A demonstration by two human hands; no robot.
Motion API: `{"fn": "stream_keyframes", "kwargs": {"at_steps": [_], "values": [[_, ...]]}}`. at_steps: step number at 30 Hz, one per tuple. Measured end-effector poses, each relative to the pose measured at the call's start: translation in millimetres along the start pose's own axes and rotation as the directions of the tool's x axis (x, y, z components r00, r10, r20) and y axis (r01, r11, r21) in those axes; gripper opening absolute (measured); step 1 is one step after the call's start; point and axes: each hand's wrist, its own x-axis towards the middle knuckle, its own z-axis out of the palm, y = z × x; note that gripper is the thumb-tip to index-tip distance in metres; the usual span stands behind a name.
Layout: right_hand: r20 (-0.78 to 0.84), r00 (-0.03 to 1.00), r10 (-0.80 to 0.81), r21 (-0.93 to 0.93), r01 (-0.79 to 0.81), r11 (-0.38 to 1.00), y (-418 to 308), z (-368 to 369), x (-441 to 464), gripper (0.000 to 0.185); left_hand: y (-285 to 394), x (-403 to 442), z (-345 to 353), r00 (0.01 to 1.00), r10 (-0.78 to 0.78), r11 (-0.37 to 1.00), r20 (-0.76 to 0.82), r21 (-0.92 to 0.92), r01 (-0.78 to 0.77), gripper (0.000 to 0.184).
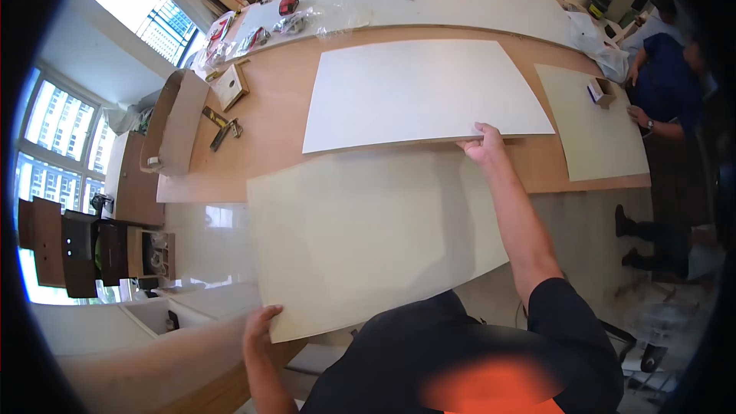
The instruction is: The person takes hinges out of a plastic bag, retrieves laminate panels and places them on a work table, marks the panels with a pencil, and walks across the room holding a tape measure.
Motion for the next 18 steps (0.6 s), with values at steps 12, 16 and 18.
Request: {"fn": "stream_keyframes", "kwargs": {"at_steps": [12,16,18], "values": [[-0.022,0.999,-0.032,0.017,0.032,0.999,47,-20,-6,0.054,120,-288,-118,0.807,0.51,0.833,-0.298,0.408,-0.375,0.032],[-0.091,0.995,-0.033,-0.066,0.027,0.997,52,-34,-8,0.059,149,-369,-135,0.7,0.628,0.751,-0.34,0.501,-0.43,0.04],[-0.08,0.996,-0.036,-0.171,0.022,0.985,51,-53,6,0.058,178,-415,-135,0.743,0.579,0.751,-0.336,0.573,-0.327,0.035]]}}
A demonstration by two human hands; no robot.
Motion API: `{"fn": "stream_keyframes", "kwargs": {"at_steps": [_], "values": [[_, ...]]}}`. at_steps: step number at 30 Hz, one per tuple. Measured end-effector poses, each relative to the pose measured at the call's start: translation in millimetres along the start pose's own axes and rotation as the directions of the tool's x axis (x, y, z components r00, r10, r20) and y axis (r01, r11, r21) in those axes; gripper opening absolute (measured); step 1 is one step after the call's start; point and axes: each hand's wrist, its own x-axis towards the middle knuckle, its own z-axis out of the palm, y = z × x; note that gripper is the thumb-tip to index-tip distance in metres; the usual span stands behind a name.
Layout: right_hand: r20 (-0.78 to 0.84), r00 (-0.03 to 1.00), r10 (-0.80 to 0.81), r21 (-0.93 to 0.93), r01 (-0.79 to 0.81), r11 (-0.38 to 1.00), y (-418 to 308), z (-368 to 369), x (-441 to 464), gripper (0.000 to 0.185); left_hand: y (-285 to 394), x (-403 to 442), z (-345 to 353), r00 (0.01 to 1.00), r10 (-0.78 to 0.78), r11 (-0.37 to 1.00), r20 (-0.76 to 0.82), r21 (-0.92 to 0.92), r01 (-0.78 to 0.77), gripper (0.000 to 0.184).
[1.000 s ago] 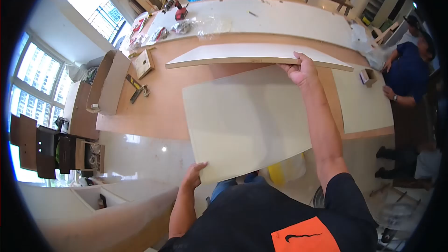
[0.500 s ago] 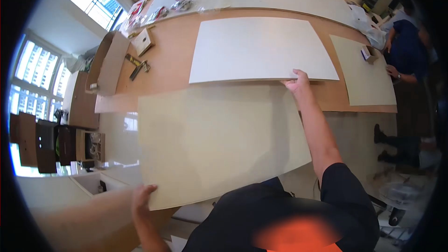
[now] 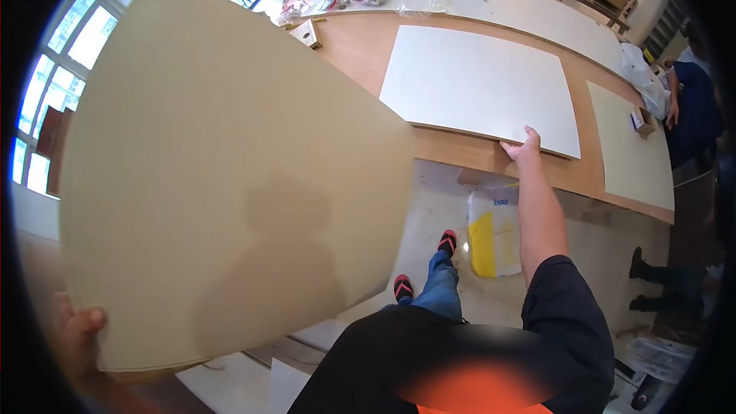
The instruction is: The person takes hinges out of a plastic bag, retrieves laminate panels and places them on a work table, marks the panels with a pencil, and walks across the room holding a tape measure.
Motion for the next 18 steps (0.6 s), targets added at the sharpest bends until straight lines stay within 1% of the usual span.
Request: {"fn": "stream_keyframes", "kwargs": {"at_steps": [1,3,4,5,6,7,8,9,10,11,13,14,16,18], "values": [[-0.084,0.996,-0.024,-0.12,0.014,0.993,7,-3,6,0.05,24,-11,-21,0.998,-0.07,0.992,0.006,0.102,0.069,0.033],[-0.249,0.963,-0.1,-0.353,0.006,0.936,17,-13,13,0.036,73,-23,-58,0.977,-0.212,0.93,0.002,0.309,0.201,0.029],[-0.164,0.969,-0.186,-0.453,0.094,0.887,33,-22,-1,0.029,88,-22,-65,0.962,-0.274,0.879,-0.01,0.402,0.255,0.028],[-0.083,0.936,-0.342,-0.58,0.234,0.78,62,-26,-34,0.025,105,-25,-53,0.993,-0.118,0.925,0.021,0.365,0.102,0.029],[0.126,0.949,-0.288,-0.548,0.309,0.777,90,-41,-62,0.025,127,-36,-29,0.998,0.044,0.946,0.042,0.32,-0.055,0.03],[0.336,0.919,-0.204,-0.55,0.368,0.75,133,-67,-59,0.026,142,-44,-17,0.977,0.207,0.938,0.052,0.273,-0.213,0.032],[0.305,0.952,0.007,-0.618,0.192,0.762,164,-72,-76,0.041,149,-46,-19,0.964,0.263,0.923,0.035,0.283,-0.262,0.031],[0.256,0.939,0.229,-0.697,0.015,0.717,196,-77,-94,0.06,157,-48,-20,0.947,0.319,0.903,0.025,0.295,-0.312,0.03],[0.197,0.882,0.429,-0.772,-0.13,0.622,227,-81,-112,0.081,163,-49,-21,0.927,0.376,0.881,0.018,0.305,-0.363,0.029],[0.204,0.84,0.503,-0.836,-0.118,0.537,228,-47,-164,0.101,170,-51,-26,0.923,0.384,0.883,-0.01,0.296,-0.364,0.027],[0.345,0.751,0.563,-0.802,-0.075,0.592,249,-24,-198,0.108,181,-54,-35,0.916,0.395,0.89,-0.067,0.275,-0.364,0.025],[0.378,0.716,0.587,-0.765,-0.115,0.633,257,-13,-203,0.109,185,-54,-33,0.893,0.431,0.886,-0.131,0.249,-0.391,0.02],[0.454,0.641,0.619,-0.684,-0.194,0.703,261,7,-203,0.112,174,-41,-69,0.861,0.476,0.877,-0.181,0.171,-0.449,0.019],[0.52,0.614,0.593,-0.567,-0.271,0.778,237,30,-206,0.103,158,-16,-97,0.82,0.523,0.851,-0.233,0.091,-0.517,0.02]]}}
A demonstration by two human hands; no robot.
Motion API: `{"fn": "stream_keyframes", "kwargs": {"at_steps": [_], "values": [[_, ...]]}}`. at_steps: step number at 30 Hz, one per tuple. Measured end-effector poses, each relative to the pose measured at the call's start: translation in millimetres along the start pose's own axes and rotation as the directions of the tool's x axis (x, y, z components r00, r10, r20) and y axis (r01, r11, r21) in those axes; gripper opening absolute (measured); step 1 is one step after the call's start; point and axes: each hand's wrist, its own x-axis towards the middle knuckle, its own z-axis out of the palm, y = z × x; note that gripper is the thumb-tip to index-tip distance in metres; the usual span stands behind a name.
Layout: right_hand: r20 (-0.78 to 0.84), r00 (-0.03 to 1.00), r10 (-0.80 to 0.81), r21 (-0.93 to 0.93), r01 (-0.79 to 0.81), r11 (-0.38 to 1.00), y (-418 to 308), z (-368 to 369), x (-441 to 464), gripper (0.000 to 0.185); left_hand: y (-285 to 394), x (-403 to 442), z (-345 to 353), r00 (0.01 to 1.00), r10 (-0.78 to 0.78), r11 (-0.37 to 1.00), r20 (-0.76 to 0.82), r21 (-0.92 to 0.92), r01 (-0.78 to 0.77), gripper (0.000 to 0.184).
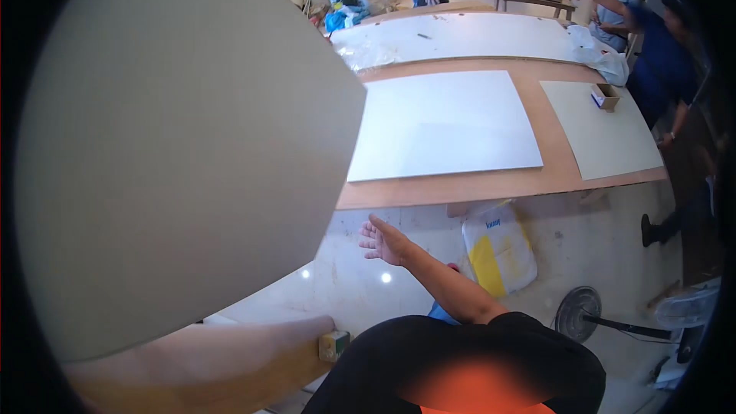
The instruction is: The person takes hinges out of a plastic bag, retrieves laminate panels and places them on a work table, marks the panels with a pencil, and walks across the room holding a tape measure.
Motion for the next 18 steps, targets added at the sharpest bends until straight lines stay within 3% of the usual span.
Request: {"fn": "stream_keyframes", "kwargs": {"at_steps": [2,4,5,6,7,8,9,10,12,13,14,16,17,18], "values": [[0.114,0.986,-0.12,0.159,0.102,0.982,-42,10,-13,0.092,-37,18,7,0.996,0.055,0.993,-0.072,-0.1,-0.062,0.021],[0.251,0.917,-0.311,0.345,0.216,0.913,-85,-3,-43,0.08,-83,43,16,0.969,-0.051,0.991,-0.241,0.111,0.079,0.027],[0.191,0.908,-0.373,0.325,0.3,0.897,-106,-12,-58,0.077,-152,73,4,0.974,0.228,0.958,0.011,-0.178,-0.223,0.032],[0.13,0.89,-0.436,0.299,0.384,0.874,-128,-26,-75,0.075,-161,78,34,0.989,0.042,0.869,0.143,-0.493,0.035,0.036],[0.067,0.863,-0.501,0.266,0.468,0.843,-149,-42,-92,0.073,-127,67,119,0.992,0.122,0.823,-0.041,-0.554,-0.124,0.044],[-0.022,0.839,-0.544,0.171,0.539,0.825,-168,-60,-108,0.07,-94,62,170,0.989,0.123,0.763,0.083,-0.645,-0.041,0.051],[-0.108,0.803,-0.586,0.07,0.594,0.801,-185,-78,-127,0.068,-169,92,155,0.994,0.052,0.838,0.096,-0.546,0.009,0.059],[-0.193,0.749,-0.634,-0.091,0.63,0.771,-202,-95,-146,0.068,-216,111,175,0.994,0.056,0.853,0.092,-0.522,0.0,0.05],[-0.318,0.617,-0.72,-0.437,0.578,0.689,-232,-132,-180,0.067,-281,142,249,0.995,0.056,0.889,0.081,-0.459,-0.013,0.033],[-0.356,0.543,-0.761,-0.608,0.484,0.63,-246,-150,-195,0.065,-283,150,302,0.988,-0.005,0.853,0.152,-0.515,0.083,0.03],[-0.398,0.502,-0.768,-0.65,0.436,0.622,-260,-164,-209,0.063,-273,149,360,0.973,-0.067,0.807,0.222,-0.561,0.184,0.027],[-0.469,0.425,-0.774,-0.714,0.334,0.616,-279,-188,-225,0.06,-244,143,468,0.984,0.05,0.89,0.168,-0.454,0.032,0.019],[-0.517,0.429,-0.741,-0.722,0.247,0.647,-293,-206,-230,0.061,-246,150,519,0.906,-0.062,0.781,0.418,-0.545,0.305,0.019],[-0.565,0.432,-0.703,-0.722,0.153,0.674,-303,-229,-231,0.062,-229,145,566,0.833,-0.078,0.698,0.547,-0.567,0.438,0.016]]}}
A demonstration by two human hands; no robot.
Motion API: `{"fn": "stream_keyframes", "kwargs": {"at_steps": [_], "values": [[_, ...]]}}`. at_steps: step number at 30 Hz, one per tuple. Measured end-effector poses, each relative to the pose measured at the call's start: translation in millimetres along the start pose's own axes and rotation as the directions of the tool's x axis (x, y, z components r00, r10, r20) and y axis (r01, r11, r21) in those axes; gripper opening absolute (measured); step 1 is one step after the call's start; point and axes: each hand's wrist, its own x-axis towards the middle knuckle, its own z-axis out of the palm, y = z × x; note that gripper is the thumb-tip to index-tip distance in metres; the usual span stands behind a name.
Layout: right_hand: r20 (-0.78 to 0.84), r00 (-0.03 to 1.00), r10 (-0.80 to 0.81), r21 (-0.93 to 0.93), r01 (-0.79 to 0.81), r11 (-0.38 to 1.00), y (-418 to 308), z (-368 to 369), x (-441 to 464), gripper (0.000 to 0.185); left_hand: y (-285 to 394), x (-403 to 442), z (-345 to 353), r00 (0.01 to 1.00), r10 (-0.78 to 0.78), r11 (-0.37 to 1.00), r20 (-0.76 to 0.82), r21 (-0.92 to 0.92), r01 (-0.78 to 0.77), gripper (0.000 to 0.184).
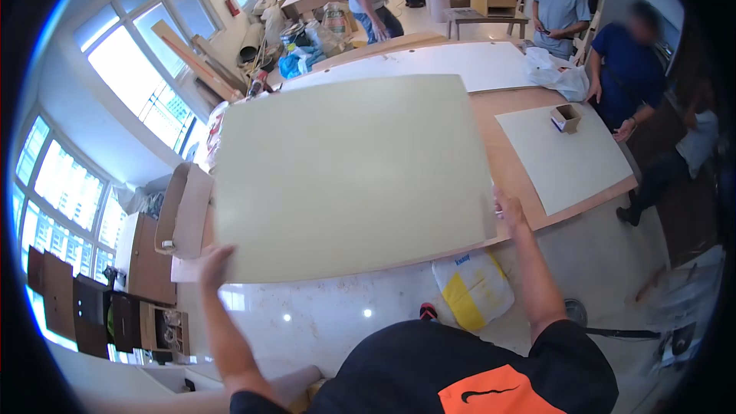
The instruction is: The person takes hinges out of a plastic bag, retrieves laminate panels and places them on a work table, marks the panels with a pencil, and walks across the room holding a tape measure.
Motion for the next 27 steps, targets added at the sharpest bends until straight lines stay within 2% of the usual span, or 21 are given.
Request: {"fn": "stream_keyframes", "kwargs": {"at_steps": [1,2,3,5,7,8,11,12,14,16,17,19,22,24,26,27], "values": [[-0.01,0.998,0.06,-0.074,-0.061,0.995,14,-6,17,0.063,-27,28,13,0.986,-0.168,0.962,0.014,0.22,0.161,0.016],[-0.049,0.998,0.041,-0.163,-0.049,0.985,27,-8,31,0.064,-73,58,29,0.965,-0.262,0.934,0.012,0.256,0.251,0.023],[-0.089,0.996,0.022,-0.251,-0.044,0.967,44,-10,44,0.066,-83,59,67,0.947,-0.319,0.921,-0.026,0.229,0.316,0.02],[-0.123,0.992,0.031,-0.436,-0.083,0.896,83,-18,69,0.071,-166,98,87,0.864,-0.503,0.862,0.022,0.081,0.5,0.03],[-0.121,0.988,0.093,-0.622,-0.148,0.769,121,-29,87,0.075,-213,114,91,0.803,-0.595,0.792,0.024,0.185,0.581,0.039],[-0.131,0.984,0.117,-0.583,-0.173,0.794,126,-29,86,0.076,-237,120,94,0.768,-0.64,0.751,0.022,0.234,0.618,0.044],[-0.175,0.969,0.172,-0.481,-0.237,0.844,128,-21,86,0.079,-315,153,82,0.824,-0.548,0.764,-0.146,0.313,0.564,0.041],[-0.204,0.963,0.177,-0.459,-0.254,0.852,124,-19,85,0.079,-293,145,91,0.878,-0.445,0.75,-0.176,0.463,0.472,0.041],[-0.263,0.954,0.141,-0.476,-0.256,0.841,111,-14,85,0.08,-226,121,118,0.949,-0.218,0.592,-0.228,0.742,0.314,0.044],[-0.311,0.949,0.052,-0.562,-0.227,0.796,88,-6,91,0.079,-194,116,136,0.962,-0.186,0.587,-0.198,0.763,0.271,0.047],[-0.341,0.938,0.059,-0.561,-0.254,0.788,81,0,94,0.079,-190,121,139,0.968,-0.171,0.588,-0.184,0.769,0.25,0.048],[-0.391,0.919,0.057,-0.573,-0.292,0.766,63,7,109,0.077,-215,139,138,0.97,-0.153,0.576,-0.19,0.78,0.243,0.049],[-0.32,0.94,0.117,-0.636,-0.305,0.709,76,0,139,0.074,-228,145,145,0.96,-0.21,0.556,-0.182,0.785,0.271,0.051],[-0.526,0.847,0.075,-0.719,-0.49,0.493,55,35,121,0.073,-237,147,140,0.952,-0.258,0.498,-0.162,0.823,0.275,0.054],[-0.512,0.845,0.153,-0.701,-0.514,0.495,32,71,103,0.075,-233,145,140,0.955,-0.238,0.534,-0.175,0.798,0.279,0.058],[-0.518,0.843,0.143,-0.709,-0.517,0.48,39,86,102,0.074,-228,143,139,0.958,-0.229,0.55,-0.17,0.789,0.272,0.061]]}}
